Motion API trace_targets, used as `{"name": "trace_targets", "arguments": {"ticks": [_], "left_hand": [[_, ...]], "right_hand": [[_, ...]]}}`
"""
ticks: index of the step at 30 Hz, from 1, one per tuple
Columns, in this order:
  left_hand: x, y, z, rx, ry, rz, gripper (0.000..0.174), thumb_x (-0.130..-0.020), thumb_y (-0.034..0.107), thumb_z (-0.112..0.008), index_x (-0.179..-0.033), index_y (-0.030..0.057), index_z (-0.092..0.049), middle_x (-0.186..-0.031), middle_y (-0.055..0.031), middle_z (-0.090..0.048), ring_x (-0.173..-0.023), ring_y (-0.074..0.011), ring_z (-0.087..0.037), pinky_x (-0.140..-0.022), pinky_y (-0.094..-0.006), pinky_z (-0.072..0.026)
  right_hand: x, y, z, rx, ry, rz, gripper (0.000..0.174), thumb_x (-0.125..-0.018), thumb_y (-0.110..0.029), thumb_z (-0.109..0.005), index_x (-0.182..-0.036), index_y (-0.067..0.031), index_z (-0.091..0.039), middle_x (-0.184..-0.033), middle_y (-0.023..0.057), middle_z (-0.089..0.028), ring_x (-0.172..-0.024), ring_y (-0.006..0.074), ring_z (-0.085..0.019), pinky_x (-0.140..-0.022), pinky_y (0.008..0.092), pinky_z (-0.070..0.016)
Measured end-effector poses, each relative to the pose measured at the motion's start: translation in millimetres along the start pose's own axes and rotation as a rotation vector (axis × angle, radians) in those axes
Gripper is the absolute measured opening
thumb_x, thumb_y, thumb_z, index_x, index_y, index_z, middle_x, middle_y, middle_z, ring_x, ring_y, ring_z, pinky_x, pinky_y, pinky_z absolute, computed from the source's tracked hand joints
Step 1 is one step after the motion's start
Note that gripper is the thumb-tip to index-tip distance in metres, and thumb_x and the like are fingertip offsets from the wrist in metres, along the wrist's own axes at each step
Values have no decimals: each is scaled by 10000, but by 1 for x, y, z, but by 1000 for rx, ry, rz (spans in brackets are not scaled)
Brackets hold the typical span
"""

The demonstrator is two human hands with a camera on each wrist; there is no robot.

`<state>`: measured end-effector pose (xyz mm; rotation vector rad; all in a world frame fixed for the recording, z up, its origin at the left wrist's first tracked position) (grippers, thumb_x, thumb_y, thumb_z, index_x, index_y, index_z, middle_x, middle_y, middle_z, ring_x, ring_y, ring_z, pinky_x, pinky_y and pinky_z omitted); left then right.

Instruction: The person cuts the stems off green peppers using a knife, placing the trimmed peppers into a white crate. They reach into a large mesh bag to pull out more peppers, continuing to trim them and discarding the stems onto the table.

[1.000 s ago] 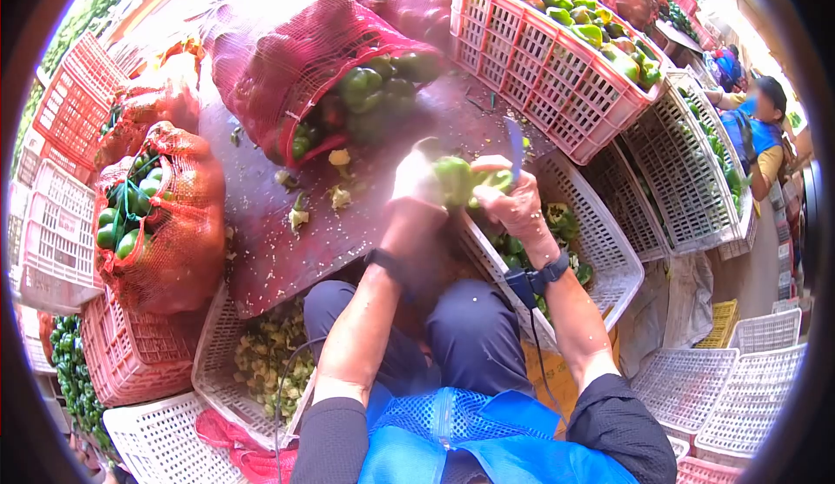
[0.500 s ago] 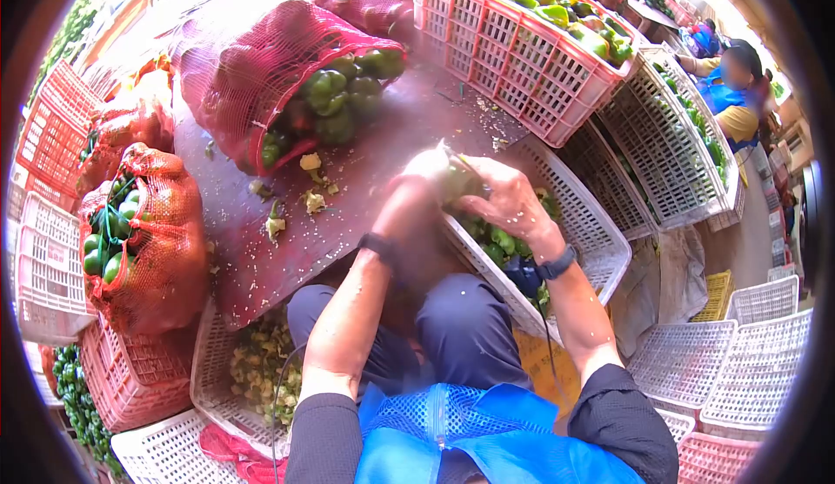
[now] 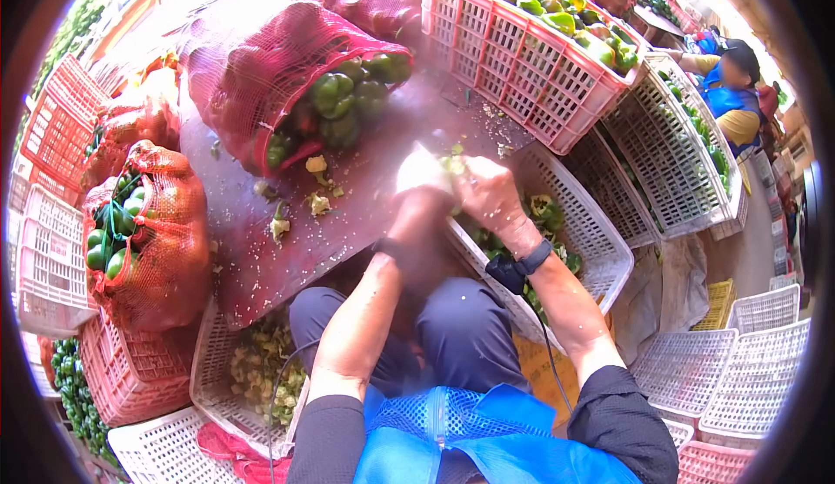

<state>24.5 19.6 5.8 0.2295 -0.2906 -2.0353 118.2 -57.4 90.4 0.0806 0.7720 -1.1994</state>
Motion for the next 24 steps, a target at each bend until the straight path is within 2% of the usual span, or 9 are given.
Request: {"name": "trace_targets", "arguments": {"ticks": [1, 4, 9, 12, 14, 19, 20, 23, 24], "left_hand": [[1, 1, 1, -48, 57, 26, 262, -819, 269, -730, -961, 50, -731, -1000, -163, -708, -926, -275, -700, -794, -407, -555], [-3, 18, 23, -32, 8, -48, 217, -821, 269, -628, -895, 99, -740, -881, -105, -720, -839, -234, -698, -781, -371, -536], [-6, 35, 23, 104, 32, 99, 228, -805, 260, -647, -922, 92, -746, -951, -133, -726, -920, -265, -696, -818, -356, -537], [-11, 52, 16, -205, -115, -80, 252, -823, 262, -642, -972, 83, -738, -993, -147, -711, -948, -275, -674, -825, -352, -530], [-6, 57, 26, -71, -50, -58, 271, -838, 279, -638, -1000, 82, -727, -999, -156, -702, -942, -278, -666, -819, -351, -529], [-16, 51, 10, 11, -76, -159, 326, -873, 324, -624, -1058, 64, -693, -1014, -183, -685, -944, -296, -659, -828, -359, -530], [-21, 44, 5, 149, -57, -51, 355, -862, 357, -639, -1047, 58, -690, -1011, -178, -690, -953, -299, -661, -833, -368, -533], [-22, 56, 7, 458, -76, 59, 364, -859, 352, -670, -1039, 35, -685, -1033, -189, -704, -948, -331, -682, -823, -397, -543], [-21, 60, 15, 616, -102, 59, 344, -867, 313, -686, -1042, 18, -683, -1059, -205, -714, -932, -360, -701, -809, -417, -549]], "right_hand": [[1, 13, -1, -107, 36, -184, 203, -882, -121, -641, -1044, -25, -718, -873, 176, -702, -761, 349, -679, -647, 418, -543], [0, 18, 1, -113, 98, -155, 156, -880, -124, -662, -966, -13, -729, -821, 179, -697, -734, 361, -677, -639, 417, -541], [8, 24, 13, 8, 256, -142, 173, -859, -125, -696, -989, -15, -729, -816, 181, -698, -738, 369, -681, -645, 419, -546], [17, 37, 14, 16, 302, -202, 195, -850, -132, -719, -1007, -19, -738, -816, 183, -704, -741, 358, -693, -654, 407, -554], [19, 45, 17, 20, 330, -206, 208, -848, -138, -729, -1020, -22, -744, -811, 182, -707, -737, 348, -702, -658, 399, -559], [43, 105, 41, 108, 348, -354, 254, -846, -164, -747, -1064, -34, -760, -859, 173, -744, -731, 262, -738, -672, 354, -572], [47, 119, 49, 51, 356, -385, 251, -854, -184, -731, -1051, -34, -766, -884, 172, -748, -751, 268, -740, -697, 358, -580], [49, 121, 69, -253, 254, -668, 286, -850, -158, -777, -1121, -71, -761, -749, 0, -659, -648, 71, -634, -607, 252, -518], [46, 118, 67, -381, 250, -659, 278, -857, -98, -768, -1133, -69, -755, -847, -1, -690, -664, 55, -629, -602, 232, -506]]}}
Point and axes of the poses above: each hand's wrist, its own x-axis away from the middle knuckle, its own z-axis out of the back of the hand, y = z × x, the point moved 5 cm from there along -x, towards the middle knuckle
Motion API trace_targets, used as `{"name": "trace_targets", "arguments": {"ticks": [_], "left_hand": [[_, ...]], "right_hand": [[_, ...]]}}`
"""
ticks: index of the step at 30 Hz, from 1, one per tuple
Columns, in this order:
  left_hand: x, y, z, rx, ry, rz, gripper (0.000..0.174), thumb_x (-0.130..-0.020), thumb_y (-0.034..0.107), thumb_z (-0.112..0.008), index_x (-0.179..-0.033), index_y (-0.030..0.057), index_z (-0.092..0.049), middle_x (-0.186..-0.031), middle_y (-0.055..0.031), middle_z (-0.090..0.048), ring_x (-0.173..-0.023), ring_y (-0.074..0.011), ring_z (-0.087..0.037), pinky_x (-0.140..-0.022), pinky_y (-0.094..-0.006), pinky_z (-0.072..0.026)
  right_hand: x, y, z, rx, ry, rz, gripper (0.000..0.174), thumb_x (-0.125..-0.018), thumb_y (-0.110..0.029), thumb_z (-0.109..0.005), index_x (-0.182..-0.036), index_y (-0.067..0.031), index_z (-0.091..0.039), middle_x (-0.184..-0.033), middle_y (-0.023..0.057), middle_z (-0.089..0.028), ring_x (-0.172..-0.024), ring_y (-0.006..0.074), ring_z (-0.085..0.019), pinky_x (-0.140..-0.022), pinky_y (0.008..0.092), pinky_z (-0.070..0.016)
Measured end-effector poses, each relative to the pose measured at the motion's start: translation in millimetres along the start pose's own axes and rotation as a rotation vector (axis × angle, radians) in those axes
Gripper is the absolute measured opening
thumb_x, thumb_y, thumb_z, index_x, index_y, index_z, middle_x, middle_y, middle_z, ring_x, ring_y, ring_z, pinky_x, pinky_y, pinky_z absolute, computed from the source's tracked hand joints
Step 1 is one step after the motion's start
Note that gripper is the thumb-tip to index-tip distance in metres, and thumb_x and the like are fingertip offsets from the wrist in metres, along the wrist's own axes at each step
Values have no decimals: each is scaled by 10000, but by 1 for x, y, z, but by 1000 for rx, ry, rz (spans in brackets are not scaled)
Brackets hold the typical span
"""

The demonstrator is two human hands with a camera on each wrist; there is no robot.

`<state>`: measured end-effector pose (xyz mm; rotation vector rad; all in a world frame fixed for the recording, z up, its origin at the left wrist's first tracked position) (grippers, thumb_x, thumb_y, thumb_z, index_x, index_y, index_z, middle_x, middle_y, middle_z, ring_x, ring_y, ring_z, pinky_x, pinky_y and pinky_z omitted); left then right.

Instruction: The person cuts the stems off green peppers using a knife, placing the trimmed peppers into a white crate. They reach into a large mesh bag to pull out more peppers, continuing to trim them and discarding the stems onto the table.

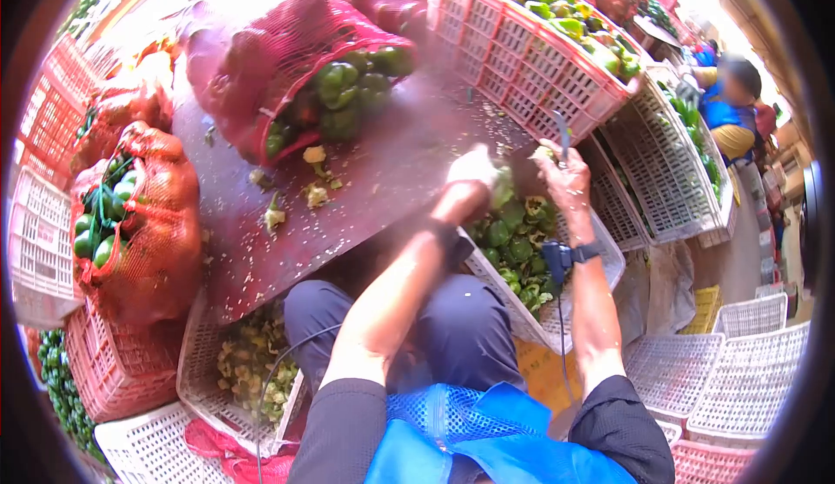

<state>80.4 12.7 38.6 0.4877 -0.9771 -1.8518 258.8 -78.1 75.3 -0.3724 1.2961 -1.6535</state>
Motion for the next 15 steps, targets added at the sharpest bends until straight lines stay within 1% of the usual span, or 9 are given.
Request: {"name": "trace_targets", "arguments": {"ticks": [2, 3, 4, 6, 7, 10, 11, 14, 15], "left_hand": [[5, 21, 13, -96, -108, -288, 374, -898, 295, -642, -1121, -4, -624, -1104, -243, -696, -956, -393, -694, -803, -430, -549], [7, 25, 23, -144, 14, -321, 357, -884, 288, -651, -1092, -1, -623, -1041, -246, -701, -956, -405, -689, -804, -435, -550], [-8, -3, 10, -154, 269, -250, 312, -870, 260, -660, -1027, -9, -648, -1010, -251, -699, -958, -404, -687, -796, -440, -550], [24, 9, 49, -10, 191, -127, 280, -860, 214, -651, -1014, -19, -652, -1011, -252, -699, -962, -405, -685, -802, -437, -552], [20, 4, 43, -125, 13, -366, 354, -806, 182, -692, -1074, -40, -626, -1021, -269, -690, -960, -405, -687, -811, -433, -556], [40, -17, 76, 53, 161, -205, 381, -737, 184, -743, -1047, -18, -650, -988, -241, -701, -940, -380, -696, -788, -432, -555], [37, -40, 74, 330, 196, -182, 427, -683, 199, -795, -1044, 9, -669, -973, -217, -709, -915, -364, -702, -762, -423, -551], [45, -57, 95, 328, 216, -84, 364, -701, 206, -788, -998, 25, -681, -956, -187, -717, -876, -362, -699, -754, -409, -548], [47, -62, 101, 312, 333, -68, 327, -720, 241, -786, -946, 30, -678, -927, -175, -715, -833, -349, -694, -745, -396, -548]], "right_hand": [[10, -19, -12, -114, -251, -54, 308, -856, -51, -752, -1163, -50, -733, -952, 15, -704, -740, 58, -634, -646, 242, -522], [18, -36, -21, -70, -331, 11, 317, -856, -37, -746, -1172, -41, -723, -975, 18, -708, -776, 59, -631, -671, 242, -525], [24, -48, -34, -27, -412, 78, 327, -855, -23, -739, -1181, -32, -714, -998, 22, -713, -812, 61, -628, -696, 242, -529], [31, -40, -65, -176, -518, 127, 299, -860, 12, -718, -1157, 26, -690, -939, 21, -712, -819, 85, -653, -743, 255, -554], [31, -35, -76, -127, -558, 71, 266, -853, 17, -712, -1118, 29, -694, -928, 27, -715, -808, 85, -656, -728, 260, -558], [27, -52, -106, -54, -581, 89, 195, -839, 19, -703, -1034, 30, -697, -890, 36, -718, -781, 87, -661, -699, 264, -562], [29, -65, -115, -20, -559, 154, 157, -834, 16, -700, -990, 27, -696, -862, 41, -717, -764, 88, -663, -685, 263, -562], [38, -101, -143, -58, -562, 197, 111, -819, -11, -711, -925, 9, -688, -804, 45, -705, -726, 87, -661, -660, 270, -560], [41, -104, -151, -64, -501, 252, 107, -823, -37, -710, -913, 9, -678, -783, 75, -701, -709, 105, -664, -644, 295, -553]]}}
Point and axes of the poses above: each hand's wrist, its own x-axis away from the middle knuckle, its own z-axis out of the back of the hand, y = z × x, the point moved 5 cm from there along -x, towards the middle knuckle
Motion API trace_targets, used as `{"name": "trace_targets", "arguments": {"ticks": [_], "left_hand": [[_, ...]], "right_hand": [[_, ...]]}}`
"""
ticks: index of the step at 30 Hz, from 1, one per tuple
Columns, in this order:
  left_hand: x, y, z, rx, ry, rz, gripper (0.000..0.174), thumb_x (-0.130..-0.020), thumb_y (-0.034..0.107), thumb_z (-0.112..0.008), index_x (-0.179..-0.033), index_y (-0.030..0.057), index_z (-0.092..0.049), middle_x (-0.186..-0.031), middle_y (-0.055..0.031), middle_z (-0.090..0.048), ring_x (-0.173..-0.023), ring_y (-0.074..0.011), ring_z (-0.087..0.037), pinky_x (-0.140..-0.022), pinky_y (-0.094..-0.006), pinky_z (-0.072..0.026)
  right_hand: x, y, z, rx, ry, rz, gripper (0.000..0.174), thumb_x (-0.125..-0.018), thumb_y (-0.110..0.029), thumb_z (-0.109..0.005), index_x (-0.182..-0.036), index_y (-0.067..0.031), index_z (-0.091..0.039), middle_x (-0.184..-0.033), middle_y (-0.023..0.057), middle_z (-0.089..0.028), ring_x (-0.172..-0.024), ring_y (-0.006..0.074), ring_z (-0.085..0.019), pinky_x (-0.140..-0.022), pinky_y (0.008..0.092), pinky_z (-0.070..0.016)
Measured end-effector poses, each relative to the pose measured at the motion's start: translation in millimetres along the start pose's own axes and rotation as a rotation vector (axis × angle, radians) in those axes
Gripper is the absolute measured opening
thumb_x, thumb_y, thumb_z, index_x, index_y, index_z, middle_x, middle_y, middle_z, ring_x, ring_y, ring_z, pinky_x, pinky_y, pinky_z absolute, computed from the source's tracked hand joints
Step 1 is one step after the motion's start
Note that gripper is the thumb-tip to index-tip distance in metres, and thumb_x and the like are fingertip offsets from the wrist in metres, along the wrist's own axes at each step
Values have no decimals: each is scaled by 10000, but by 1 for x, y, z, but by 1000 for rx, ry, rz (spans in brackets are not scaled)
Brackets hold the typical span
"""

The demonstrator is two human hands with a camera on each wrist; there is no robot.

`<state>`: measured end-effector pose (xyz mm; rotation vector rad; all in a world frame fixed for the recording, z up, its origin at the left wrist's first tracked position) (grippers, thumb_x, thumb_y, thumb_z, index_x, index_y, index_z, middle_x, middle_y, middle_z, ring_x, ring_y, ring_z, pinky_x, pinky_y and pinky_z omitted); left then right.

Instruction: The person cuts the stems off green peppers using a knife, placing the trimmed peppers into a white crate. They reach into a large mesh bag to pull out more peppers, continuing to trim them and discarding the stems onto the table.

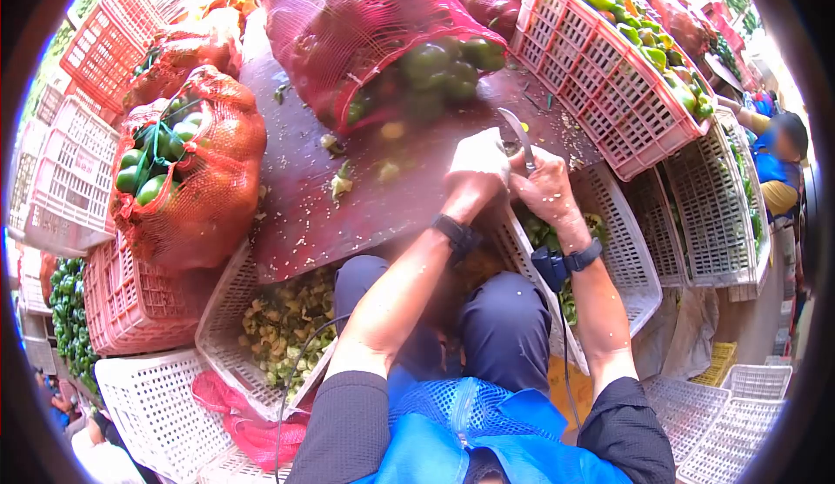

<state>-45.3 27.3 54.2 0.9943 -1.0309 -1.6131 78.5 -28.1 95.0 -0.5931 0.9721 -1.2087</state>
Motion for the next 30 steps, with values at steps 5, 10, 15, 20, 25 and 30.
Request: {"name": "trace_targets", "arguments": {"ticks": [5, 10, 15, 20, 25, 30], "left_hand": [[-4, 4, 29, -365, 156, -174, 264, -781, 273, -746, -895, 47, -672, -876, -147, -702, -841, -325, -685, -767, -390, -538], [-25, -31, 96, -374, 302, -50, 196, -800, 230, -657, -869, 54, -709, -841, -167, -713, -775, -339, -687, -698, -419, -541], [-1, -47, 172, -883, 103, -44, 226, -895, 179, -511, -996, 66, -679, -959, -226, -699, -929, -425, -667, -823, -495, -538], [14, -80, 203, -899, 292, -57, 132, -882, 103, -523, -923, 75, -646, -875, -175, -698, -846, -384, -676, -754, -473, -533], [21, -68, 208, -681, 404, -78, 142, -847, 42, -549, -941, 81, -647, -831, -141, -689, -800, -357, -672, -719, -428, -531], [17, -44, 192, -754, 393, -215, 191, -849, 10, -534, -990, 88, -636, -844, -136, -690, -799, -352, -664, -730, -435, -520]], "right_hand": [[-4, -7, -33, 275, 232, 265, 24, -863, -44, -657, -882, -39, -642, -723, 142, -633, -663, 341, -653, -604, 392, -522], [6, 11, -21, 286, -14, 254, 169, -809, -139, -756, -883, -28, -653, -799, 153, -671, -779, 349, -679, -694, 424, -535], [31, 87, 40, 852, -276, -97, 343, -769, -276, -785, -1019, -59, -696, -905, 156, -715, -847, 353, -691, -776, 449, -556], [-24, 40, 19, 670, -99, -22, 453, -863, -429, -738, -1128, -64, -691, -1048, 166, -722, -967, 357, -690, -859, 450, -547], [-154, 7, -69, 582, 116, 311, 852, -777, -579, -776, -1414, -71, -528, -1389, 193, -577, -1286, 350, -547, -1064, 459, -452], [-212, 1, -121, 704, 15, 96, 1026, -649, -513, -842, -1481, -104, -404, -1512, 208, -379, -1292, 407, -520, -1030, 485, -473]]}}
Point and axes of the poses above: each hand's wrist, its own x-axis away from the middle knuckle, its own z-axis out of the back of the hand, y = z × x, the point moved 5 cm from there along -x, towards the middle knuckle
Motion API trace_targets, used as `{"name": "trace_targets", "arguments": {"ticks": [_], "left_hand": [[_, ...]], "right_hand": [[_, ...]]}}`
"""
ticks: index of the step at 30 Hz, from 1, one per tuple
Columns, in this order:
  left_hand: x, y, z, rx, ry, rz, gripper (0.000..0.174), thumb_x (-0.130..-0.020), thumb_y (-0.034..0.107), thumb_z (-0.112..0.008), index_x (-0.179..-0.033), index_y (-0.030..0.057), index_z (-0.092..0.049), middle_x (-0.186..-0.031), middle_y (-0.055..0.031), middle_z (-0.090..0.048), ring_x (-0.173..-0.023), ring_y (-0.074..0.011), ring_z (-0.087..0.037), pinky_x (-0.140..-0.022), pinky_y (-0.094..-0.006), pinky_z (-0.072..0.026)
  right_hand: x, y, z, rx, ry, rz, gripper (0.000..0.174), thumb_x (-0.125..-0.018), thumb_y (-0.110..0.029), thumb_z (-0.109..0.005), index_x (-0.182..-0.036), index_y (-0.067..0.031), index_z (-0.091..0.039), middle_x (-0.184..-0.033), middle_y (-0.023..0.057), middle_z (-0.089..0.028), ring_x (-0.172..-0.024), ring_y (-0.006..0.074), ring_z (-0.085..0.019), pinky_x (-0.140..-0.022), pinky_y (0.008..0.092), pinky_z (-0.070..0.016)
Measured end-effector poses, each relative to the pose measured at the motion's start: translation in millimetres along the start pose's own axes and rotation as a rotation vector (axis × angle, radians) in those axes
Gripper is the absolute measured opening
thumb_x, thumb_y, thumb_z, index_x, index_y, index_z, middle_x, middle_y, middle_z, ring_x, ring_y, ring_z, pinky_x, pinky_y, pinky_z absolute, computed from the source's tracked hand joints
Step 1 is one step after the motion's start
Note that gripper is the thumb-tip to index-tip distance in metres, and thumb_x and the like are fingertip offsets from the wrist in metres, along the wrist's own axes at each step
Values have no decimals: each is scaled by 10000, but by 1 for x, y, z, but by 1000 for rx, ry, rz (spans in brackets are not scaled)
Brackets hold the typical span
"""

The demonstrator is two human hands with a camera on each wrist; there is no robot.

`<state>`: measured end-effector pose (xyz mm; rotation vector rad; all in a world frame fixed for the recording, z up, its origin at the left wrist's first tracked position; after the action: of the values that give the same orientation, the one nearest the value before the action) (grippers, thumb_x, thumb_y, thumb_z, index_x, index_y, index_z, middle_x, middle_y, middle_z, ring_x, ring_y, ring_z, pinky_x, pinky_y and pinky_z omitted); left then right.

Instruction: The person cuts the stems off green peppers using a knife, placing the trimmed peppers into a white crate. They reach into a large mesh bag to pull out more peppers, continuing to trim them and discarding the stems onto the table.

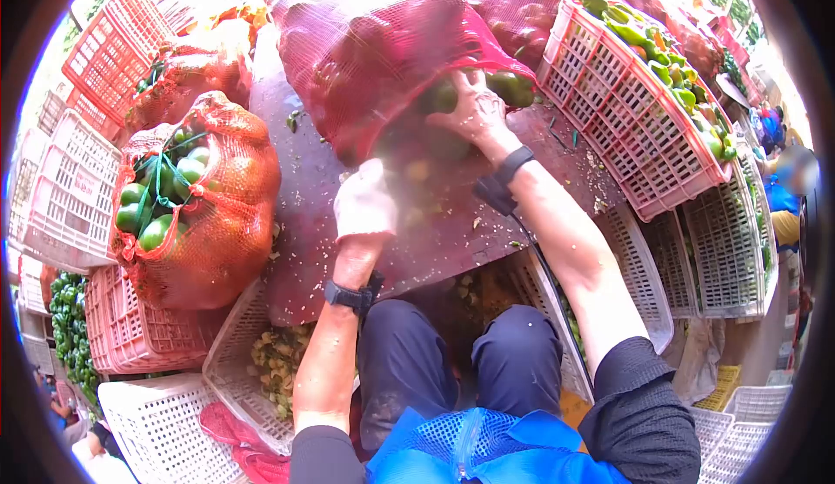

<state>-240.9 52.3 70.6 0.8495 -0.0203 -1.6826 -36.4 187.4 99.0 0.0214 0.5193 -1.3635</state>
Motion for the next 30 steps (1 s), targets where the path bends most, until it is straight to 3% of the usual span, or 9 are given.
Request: {"name": "trace_targets", "arguments": {"ticks": [5, 6, 9, 14, 15, 17, 19, 23, 30], "left_hand": [[-12, 7, -28, 194, -10, -78, 220, -826, 61, -604, -1043, 76, -639, -879, -125, -693, -828, -349, -665, -773, -421, -528], [-16, 19, -33, 183, -38, -106, 226, -822, 65, -610, -1046, 75, -639, -880, -124, -693, -828, -348, -665, -775, -419, -529], [-27, 59, -52, 155, -87, -215, 245, -812, 78, -630, -1057, 73, -642, -885, -119, -694, -826, -343, -667, -783, -415, -531], [-23, 120, -82, 121, -41, -319, 274, -798, 94, -656, -1070, 69, -645, -891, -113, -695, -824, -338, -668, -792, -408, -535], [-24, 121, -91, 227, -143, -131, 299, -776, 95, -679, -1072, 70, -649, -928, -129, -692, -857, -332, -667, -801, -405, -535], [-15, 118, -112, 429, -348, 259, 351, -731, 97, -725, -1074, 72, -657, -1002, -162, -685, -924, -320, -664, -818, -398, -535], [-7, 115, -116, 914, -246, 383, 355, -739, 160, -776, -1061, 65, -661, -967, -156, -685, -909, -297, -670, -793, -388, -546], [6, 119, -92, 1030, -214, 387, 351, -745, 169, -779, -1057, 61, -662, -954, -152, -685, -897, -293, -671, -791, -385, -548], [14, 122, -54, 918, -125, 321, 345, -754, 185, -785, -1050, 54, -666, -932, -144, -686, -874, -286, -673, -788, -380, -550]], "right_hand": [[23, 20, 21, -361, 80, -40, 884, -653, -427, -848, -1390, -52, -535, -1339, 207, -571, -1244, 358, -565, -1036, 459, -473], [41, 17, 47, -563, -46, -130, 793, -696, -365, -850, -1365, -41, -574, -1259, 144, -649, -1199, 269, -599, -1017, 401, -485], [89, 27, 59, -1171, -89, -157, 737, -759, -281, -831, -1401, -51, -553, -1282, 78, -647, -1158, 184, -605, -993, 348, -488], [147, 34, 66, -1325, 109, -127, 758, -760, -178, -874, -1419, -27, -532, -1239, 71, -665, -1097, 144, -622, -948, 310, -519], [154, 35, 71, -1373, 144, -109, 779, -760, -185, -878, -1431, -21, -518, -1252, 74, -661, -1102, 147, -621, -956, 311, -518], [166, 43, 81, -1279, 133, -100, 766, -773, -182, -869, -1430, -11, -515, -1259, 75, -656, -1106, 152, -619, -961, 312, -515], [179, 43, 87, -1192, 113, -88, 752, -787, -178, -861, -1430, -1, -512, -1267, 75, -651, -1110, 156, -617, -965, 312, -513], [198, 35, 100, -1353, 20, -152, 701, -841, -237, -781, -1438, 2, -503, -1223, 76, -659, -1075, 144, -607, -954, 316, -493], [203, 34, 123, -732, 65, 47, 518, -895, -374, -743, -1257, -19, -638, -1025, 91, -697, -937, 165, -640, -846, 333, -518]]}}
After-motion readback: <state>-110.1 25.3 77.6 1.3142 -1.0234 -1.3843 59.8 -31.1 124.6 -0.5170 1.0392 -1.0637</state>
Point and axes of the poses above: each hand's wrist, its own x-axis away from the middle knuckle, its own z-axis out of the back of the hand, y = z × x, the point moved 5 cm from there along -x, towards the middle knuckle
